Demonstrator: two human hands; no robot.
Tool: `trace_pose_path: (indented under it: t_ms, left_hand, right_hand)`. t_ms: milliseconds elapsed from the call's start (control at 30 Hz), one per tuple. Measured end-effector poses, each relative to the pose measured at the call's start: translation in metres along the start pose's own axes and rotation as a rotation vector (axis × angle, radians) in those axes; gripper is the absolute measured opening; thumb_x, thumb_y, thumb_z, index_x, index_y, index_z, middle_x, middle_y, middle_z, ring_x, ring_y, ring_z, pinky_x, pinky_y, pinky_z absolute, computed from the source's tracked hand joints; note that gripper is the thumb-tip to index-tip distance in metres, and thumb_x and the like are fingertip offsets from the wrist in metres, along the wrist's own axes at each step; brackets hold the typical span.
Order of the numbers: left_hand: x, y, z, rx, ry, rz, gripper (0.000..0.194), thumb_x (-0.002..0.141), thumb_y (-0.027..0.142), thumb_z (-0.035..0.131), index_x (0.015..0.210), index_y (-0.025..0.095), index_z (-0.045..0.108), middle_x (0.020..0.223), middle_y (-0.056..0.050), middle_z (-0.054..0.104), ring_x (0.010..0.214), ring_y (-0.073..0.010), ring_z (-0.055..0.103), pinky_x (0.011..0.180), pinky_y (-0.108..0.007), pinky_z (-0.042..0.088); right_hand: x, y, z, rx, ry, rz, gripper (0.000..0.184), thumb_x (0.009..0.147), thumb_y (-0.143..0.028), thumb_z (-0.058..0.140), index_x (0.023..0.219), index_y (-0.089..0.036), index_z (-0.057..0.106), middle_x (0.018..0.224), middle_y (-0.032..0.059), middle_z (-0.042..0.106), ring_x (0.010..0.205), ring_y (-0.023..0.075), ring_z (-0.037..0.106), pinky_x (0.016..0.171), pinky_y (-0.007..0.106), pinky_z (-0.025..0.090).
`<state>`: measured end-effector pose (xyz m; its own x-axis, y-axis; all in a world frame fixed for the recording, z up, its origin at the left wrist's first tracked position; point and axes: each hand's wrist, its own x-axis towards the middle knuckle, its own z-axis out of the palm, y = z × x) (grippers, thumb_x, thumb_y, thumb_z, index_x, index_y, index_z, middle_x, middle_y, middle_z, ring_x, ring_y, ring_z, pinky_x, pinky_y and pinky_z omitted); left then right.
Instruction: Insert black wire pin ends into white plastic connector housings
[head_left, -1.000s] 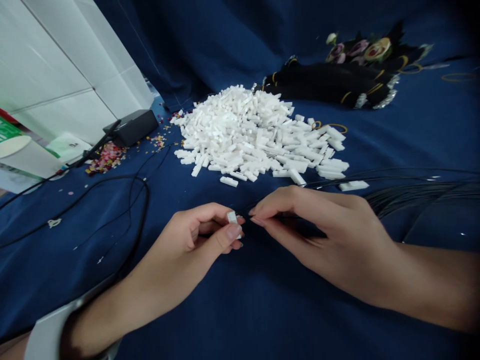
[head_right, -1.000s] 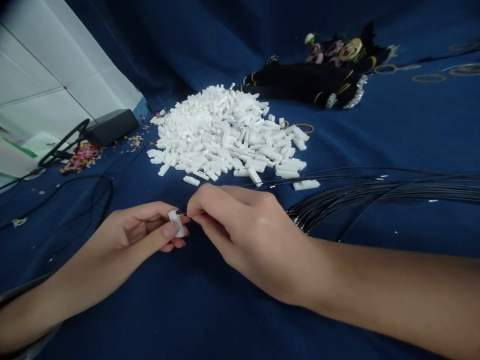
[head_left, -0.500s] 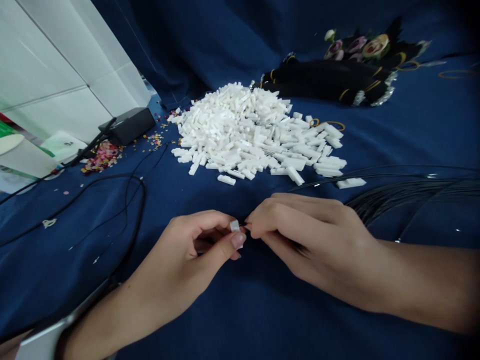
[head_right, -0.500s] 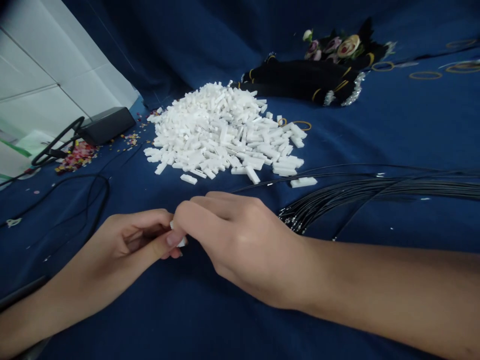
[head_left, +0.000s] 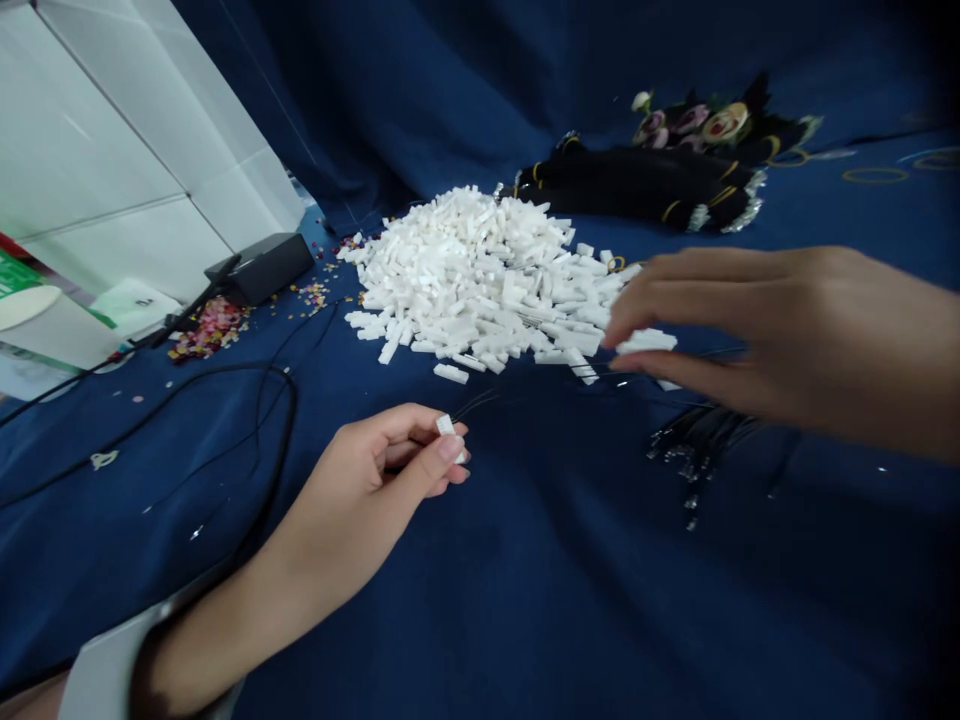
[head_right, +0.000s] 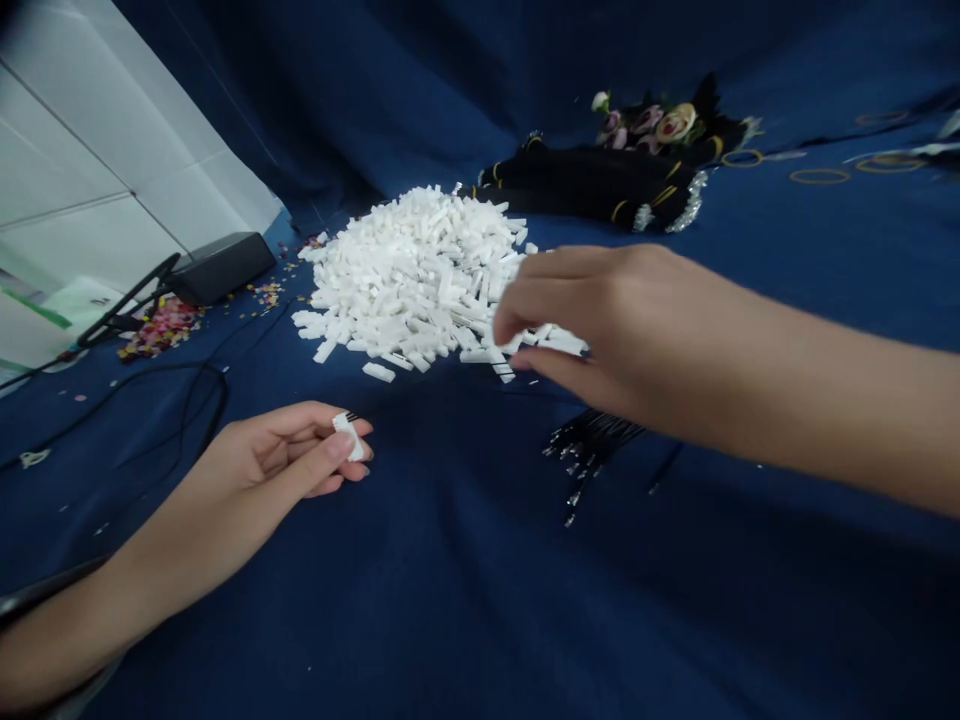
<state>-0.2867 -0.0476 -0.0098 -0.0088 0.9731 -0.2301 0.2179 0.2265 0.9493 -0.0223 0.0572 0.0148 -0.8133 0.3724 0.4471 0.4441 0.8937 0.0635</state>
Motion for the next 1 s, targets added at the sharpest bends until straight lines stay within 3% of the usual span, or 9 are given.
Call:
trace_pose_path:
  t_ms: [100, 167, 267, 433, 600, 700, 767, 900, 1000]
  left_hand:
    - [-0.001, -0.002, -0.001, -0.037, -0.007, -0.011, 0.005, 0.087, 0.029, 0.069, 0.090, 0.025, 0.071, 0.078, 0.007, 0.073, 0.073, -0.0039, 0.071, 0.065, -0.006, 0.053]
    - [-0.002, -0.004, -0.002, -0.051, -0.009, -0.008, 0.005, 0.087, 0.028, 0.070, 0.091, 0.024, 0.071, 0.078, 0.007, 0.074, 0.073, -0.0045, 0.071, 0.066, -0.007, 0.053]
    - [-0.001, -0.005, -0.003, -0.059, -0.015, 0.003, 0.003, 0.087, 0.026, 0.070, 0.087, 0.023, 0.071, 0.078, 0.006, 0.075, 0.074, -0.0045, 0.071, 0.066, -0.006, 0.052]
    - [0.002, -0.004, -0.003, -0.081, -0.041, 0.012, 0.006, 0.087, 0.029, 0.071, 0.087, 0.023, 0.072, 0.079, 0.005, 0.075, 0.075, -0.0049, 0.071, 0.067, -0.007, 0.052]
    - [0.001, -0.005, -0.004, -0.141, -0.058, -0.018, 0.009, 0.085, 0.033, 0.073, 0.090, 0.025, 0.073, 0.081, 0.006, 0.076, 0.076, -0.0053, 0.071, 0.070, -0.009, 0.053]
    - [-0.001, -0.005, -0.005, -0.153, -0.072, -0.007, 0.008, 0.085, 0.033, 0.073, 0.089, 0.026, 0.073, 0.080, 0.006, 0.076, 0.077, -0.0048, 0.071, 0.069, -0.008, 0.052]
    - [-0.001, -0.004, -0.006, -0.169, -0.081, -0.005, 0.008, 0.086, 0.032, 0.072, 0.090, 0.026, 0.072, 0.081, 0.007, 0.076, 0.076, -0.0041, 0.070, 0.069, -0.008, 0.051]
    - [-0.001, -0.001, -0.007, -0.202, -0.114, 0.002, 0.009, 0.084, 0.030, 0.074, 0.091, 0.024, 0.071, 0.079, 0.006, 0.073, 0.075, -0.0051, 0.069, 0.069, -0.009, 0.051]
    - [0.000, 0.001, -0.008, -0.215, -0.125, 0.000, 0.011, 0.083, 0.031, 0.075, 0.089, 0.024, 0.071, 0.076, 0.006, 0.071, 0.075, -0.0066, 0.068, 0.070, -0.012, 0.053]
  right_hand:
    - [-0.023, 0.009, -0.004, 0.205, -0.234, 0.025, 0.027, 0.095, -0.053, 0.048, 0.098, -0.030, 0.063, 0.091, -0.0034, 0.064, 0.062, 0.0049, 0.059, 0.049, 0.018, 0.043]
    - [-0.036, 0.006, -0.003, 0.333, -0.339, 0.041, 0.022, 0.095, -0.047, 0.050, 0.095, -0.031, 0.065, 0.093, -0.0019, 0.063, 0.063, 0.0048, 0.060, 0.049, 0.016, 0.046]
    - [-0.046, -0.003, 0.001, 0.389, -0.379, 0.086, 0.022, 0.097, -0.035, 0.048, 0.086, -0.028, 0.066, 0.097, 0.0021, 0.062, 0.073, 0.0068, 0.062, 0.057, 0.017, 0.050]
    - [-0.043, -0.008, 0.002, 0.417, -0.239, 0.089, 0.021, 0.095, -0.036, 0.053, 0.083, -0.031, 0.070, 0.096, 0.0006, 0.062, 0.065, 0.0040, 0.060, 0.051, 0.015, 0.047]
    - [-0.023, -0.011, -0.005, 0.529, -0.087, 0.162, 0.015, 0.089, -0.044, 0.062, 0.085, -0.035, 0.073, 0.104, -0.0015, 0.066, 0.078, 0.0070, 0.066, 0.056, 0.016, 0.051]
    - [-0.005, -0.028, -0.008, 0.494, 0.073, 0.228, 0.013, 0.090, -0.038, 0.062, 0.084, -0.028, 0.068, 0.090, -0.0021, 0.067, 0.079, 0.0068, 0.064, 0.065, 0.017, 0.051]
    - [0.008, -0.045, -0.005, 0.458, 0.171, 0.237, 0.011, 0.092, -0.031, 0.060, 0.084, -0.024, 0.062, 0.080, -0.0037, 0.064, 0.072, 0.0046, 0.060, 0.061, 0.015, 0.047]
    - [0.023, -0.078, 0.015, 0.542, 0.114, 0.079, 0.012, 0.097, -0.023, 0.051, 0.087, -0.019, 0.056, 0.078, -0.0036, 0.058, 0.069, 0.0037, 0.054, 0.059, 0.015, 0.042]
    - [0.025, -0.088, 0.035, 0.560, 0.020, 0.068, 0.010, 0.097, -0.017, 0.046, 0.094, -0.019, 0.056, 0.081, -0.0025, 0.057, 0.068, 0.0052, 0.054, 0.058, 0.016, 0.042]
